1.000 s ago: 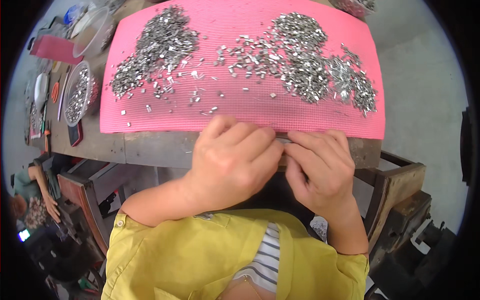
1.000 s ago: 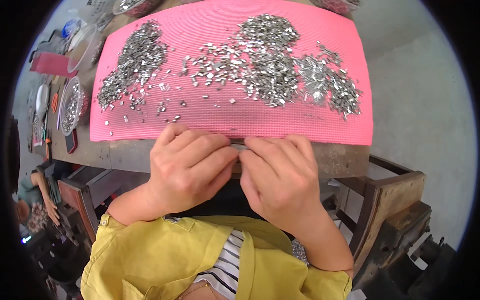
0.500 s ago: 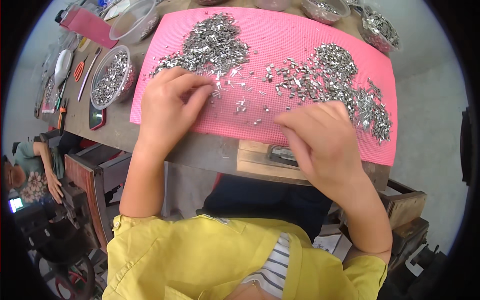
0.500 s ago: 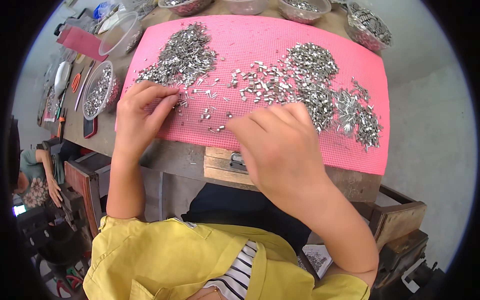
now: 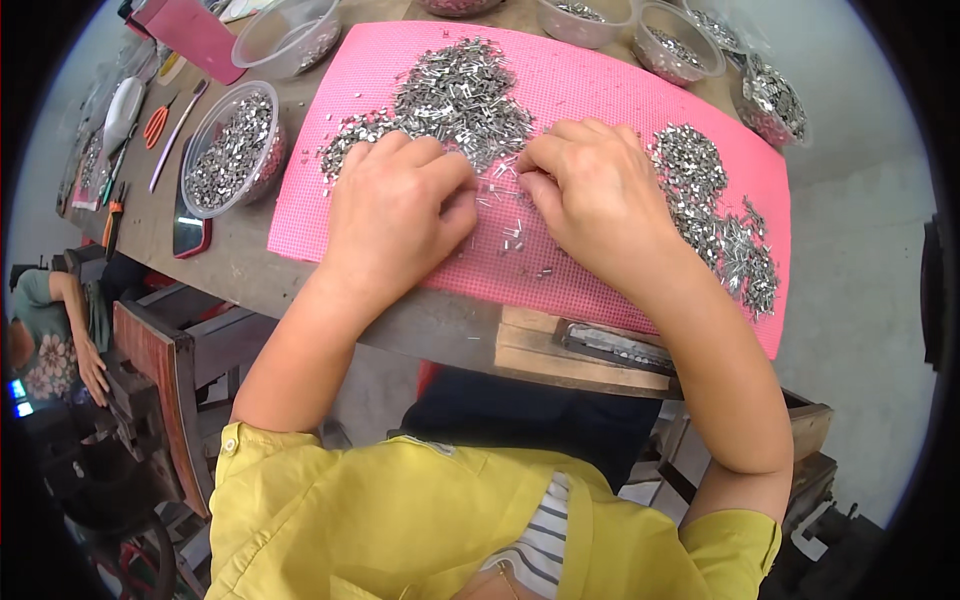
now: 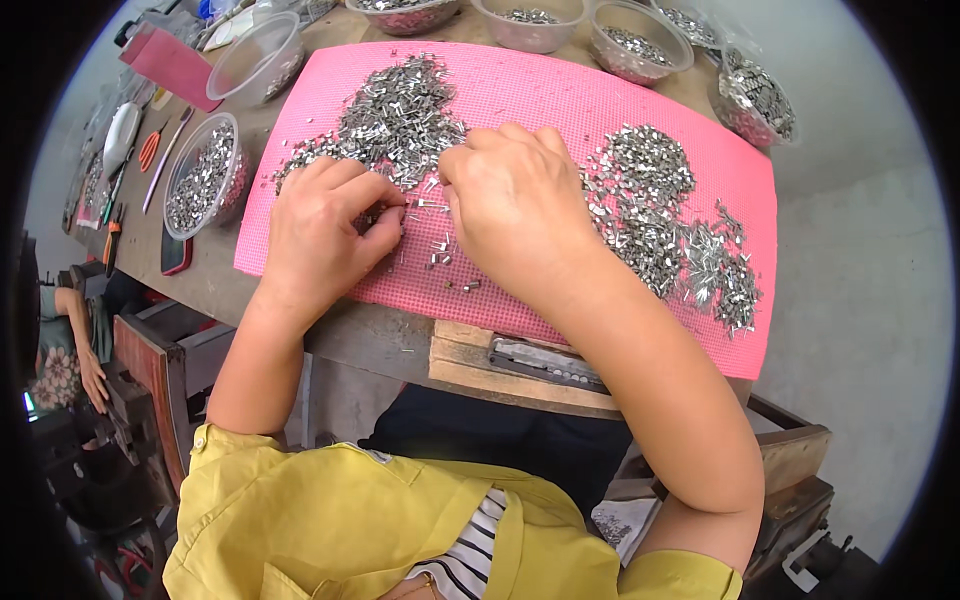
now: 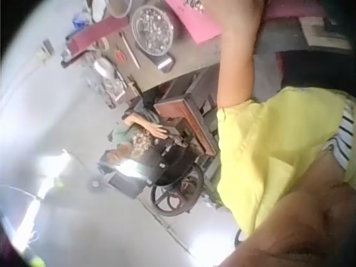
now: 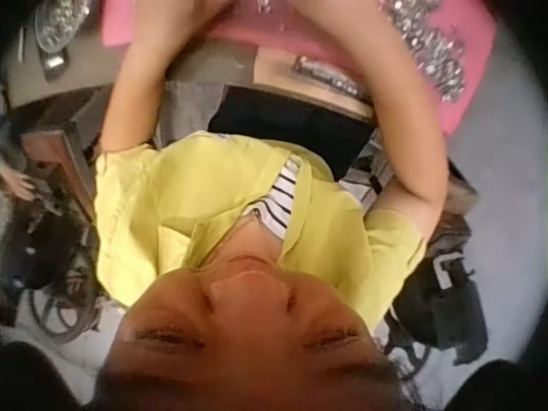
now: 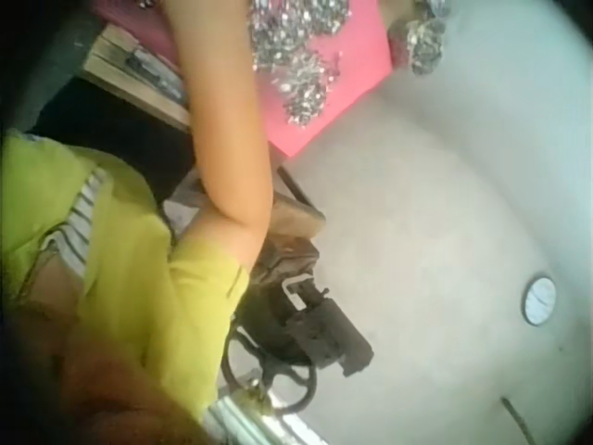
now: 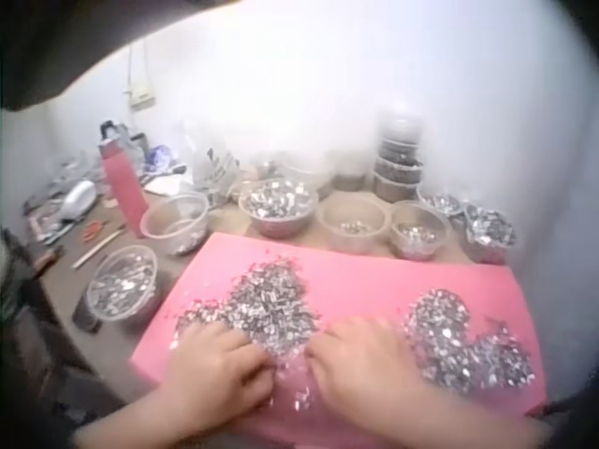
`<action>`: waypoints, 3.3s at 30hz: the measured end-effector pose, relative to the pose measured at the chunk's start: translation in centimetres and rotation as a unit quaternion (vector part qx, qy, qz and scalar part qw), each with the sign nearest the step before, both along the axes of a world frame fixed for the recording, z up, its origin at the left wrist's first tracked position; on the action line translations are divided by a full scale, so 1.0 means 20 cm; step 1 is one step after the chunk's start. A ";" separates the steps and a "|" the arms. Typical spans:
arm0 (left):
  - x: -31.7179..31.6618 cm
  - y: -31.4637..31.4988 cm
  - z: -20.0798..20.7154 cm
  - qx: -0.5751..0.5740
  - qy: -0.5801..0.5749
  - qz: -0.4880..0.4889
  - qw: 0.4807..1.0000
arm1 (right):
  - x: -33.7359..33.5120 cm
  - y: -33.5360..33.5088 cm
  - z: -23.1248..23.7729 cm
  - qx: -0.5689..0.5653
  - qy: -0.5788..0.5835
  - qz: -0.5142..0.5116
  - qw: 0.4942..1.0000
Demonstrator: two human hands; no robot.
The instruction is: The person presses a metal mold in a manual press machine and loads small metal parts into the mold slots by hand at a workbench.
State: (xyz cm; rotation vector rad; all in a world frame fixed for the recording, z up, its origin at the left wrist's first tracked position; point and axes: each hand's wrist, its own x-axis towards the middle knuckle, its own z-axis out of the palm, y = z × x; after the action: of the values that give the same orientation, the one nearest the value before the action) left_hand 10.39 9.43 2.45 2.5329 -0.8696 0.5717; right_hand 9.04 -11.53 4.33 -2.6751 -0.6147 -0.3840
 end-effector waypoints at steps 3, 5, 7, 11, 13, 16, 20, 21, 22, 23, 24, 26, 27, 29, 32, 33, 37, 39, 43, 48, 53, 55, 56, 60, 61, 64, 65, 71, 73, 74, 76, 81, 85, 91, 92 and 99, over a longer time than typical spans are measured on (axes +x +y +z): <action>-0.01 0.02 0.02 -0.024 0.005 -0.018 1.000 | 0.00 0.01 -0.01 -0.004 0.003 -0.014 1.000; -0.05 0.03 0.04 -0.066 0.027 -0.022 0.997 | 0.01 0.01 -0.04 -0.003 -0.008 -0.027 1.000; -0.11 0.03 0.06 -0.044 0.028 -0.054 0.997 | 0.03 0.02 -0.06 -0.005 -0.028 -0.034 0.999; -0.21 0.00 0.04 -0.014 0.067 -0.112 0.991 | 0.07 0.04 -0.09 -0.052 -0.045 -0.025 0.997; -0.23 0.01 0.04 -0.011 0.088 -0.117 0.989 | 0.06 0.05 -0.07 -0.072 -0.045 -0.026 0.996; -0.24 0.01 0.03 -0.008 0.119 -0.116 0.986 | 0.07 0.06 -0.11 -0.023 -0.046 -0.040 0.998; -0.27 0.00 0.04 -0.008 0.113 -0.093 0.989 | 0.05 0.06 -0.13 0.043 -0.050 -0.042 0.997; -0.27 -0.01 0.04 -0.006 0.109 -0.086 0.990 | 0.04 0.06 -0.12 0.049 -0.016 -0.056 0.997; -0.28 -0.02 0.04 -0.006 0.104 -0.080 0.991 | 0.04 0.06 -0.10 0.054 0.019 -0.070 0.996; -0.29 -0.02 0.03 0.000 0.095 -0.079 0.992 | 0.04 0.05 -0.09 0.047 0.038 -0.066 0.996; -0.29 -0.02 0.04 0.002 0.092 -0.076 0.993 | 0.03 0.05 -0.08 0.049 0.035 -0.063 0.996; -0.31 -0.02 0.04 0.011 0.093 -0.072 0.993 | 0.01 0.03 -0.04 0.072 0.019 -0.040 0.996; -0.31 -0.02 0.04 0.012 0.092 -0.072 0.993 | -0.01 0.01 -0.01 0.073 0.018 -0.040 0.996; -0.30 -0.02 0.03 0.012 0.089 -0.075 0.993 | -0.08 -0.04 0.07 0.136 0.036 -0.047 0.989; -0.30 -0.03 0.02 -0.011 0.080 -0.087 0.993 | -0.27 -0.14 0.17 0.203 0.076 -0.081 0.973; -0.30 -0.03 0.02 -0.012 0.083 -0.092 0.992 | -0.34 -0.18 0.17 0.224 0.090 -0.097 0.966; -0.32 -0.08 0.06 -0.098 0.106 -0.124 0.982 | -0.59 -0.29 0.14 0.251 0.126 -0.133 0.950; -0.33 -0.12 0.06 -0.131 0.125 -0.160 0.970 | -0.70 -0.31 0.13 0.229 0.114 -0.141 0.956; -0.36 -0.20 0.10 -0.147 0.172 -0.194 0.955 | -0.82 -0.34 0.09 0.221 0.076 -0.136 0.963; -0.40 -0.30 0.07 -0.152 0.195 -0.227 0.942 | -0.86 -0.36 0.02 0.214 0.056 -0.119 0.968; -0.45 -0.39 0.05 -0.124 0.185 -0.229 0.948 | -0.87 -0.37 0.00 0.233 0.052 -0.117 0.964; -0.46 -0.41 0.04 -0.115 0.174 -0.224 0.952 | -0.87 -0.37 -0.01 0.240 0.036 -0.118 0.963; -0.47 -0.42 0.03 -0.120 0.159 -0.229 0.953 | -0.87 -0.37 -0.02 0.242 0.036 -0.119 0.962; -0.48 -0.45 0.02 -0.111 0.128 -0.235 0.957 | -0.87 -0.37 -0.03 0.247 0.030 -0.118 0.961; -0.48 -0.45 0.02 -0.110 0.129 -0.237 0.957 | -0.87 -0.37 -0.04 0.248 0.027 -0.117 0.961; -0.48 -0.47 0.03 -0.080 0.115 -0.235 0.962 | -0.86 -0.37 -0.05 0.248 0.019 -0.114 0.962; -0.48 -0.47 0.03 -0.066 0.103 -0.234 0.964 | -0.86 -0.37 -0.05 0.248 0.019 -0.115 0.962; -0.49 -0.48 0.08 0.011 0.064 -0.236 0.970 | -0.85 -0.36 -0.05 0.226 0.009 -0.112 0.968; -0.50 -0.48 0.09 0.041 0.057 -0.236 0.969 | -0.84 -0.35 -0.06 0.204 -0.001 -0.110 0.973; -0.50 -0.48 0.10 0.034 0.052 -0.233 0.970 | -0.84 -0.35 -0.05 0.204 0.000 -0.109 0.973; -0.50 -0.48 0.10 0.032 0.044 -0.224 0.973 | -0.83 -0.34 -0.05 0.188 -0.010 -0.100 0.977; -0.50 -0.44 0.07 -0.083 0.123 -0.219 0.964 | -0.85 -0.36 0.05 0.113 -0.013 -0.064 0.991; -0.39 -0.31 0.09 -0.111 0.138 -0.153 0.972 | -0.87 -0.40 0.04 0.135 0.021 -0.078 0.988; -0.19 0.07 0.08 0.034 0.020 0.093 0.995 | -0.84 -0.42 0.06 0.145 0.008 -0.109 0.983; -0.18 0.11 0.09 0.037 0.024 0.106 0.993 | -0.83 -0.42 0.07 0.146 0.007 -0.106 0.984; -0.19 0.17 0.07 -0.033 0.086 0.080 0.993 | -0.79 -0.39 0.08 0.113 0.000 -0.108 0.988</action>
State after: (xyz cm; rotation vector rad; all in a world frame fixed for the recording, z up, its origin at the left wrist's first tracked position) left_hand 6.54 12.75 3.78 2.5618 -0.5816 0.4149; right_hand -6.67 -19.39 5.93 -2.5272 -0.2628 -0.4825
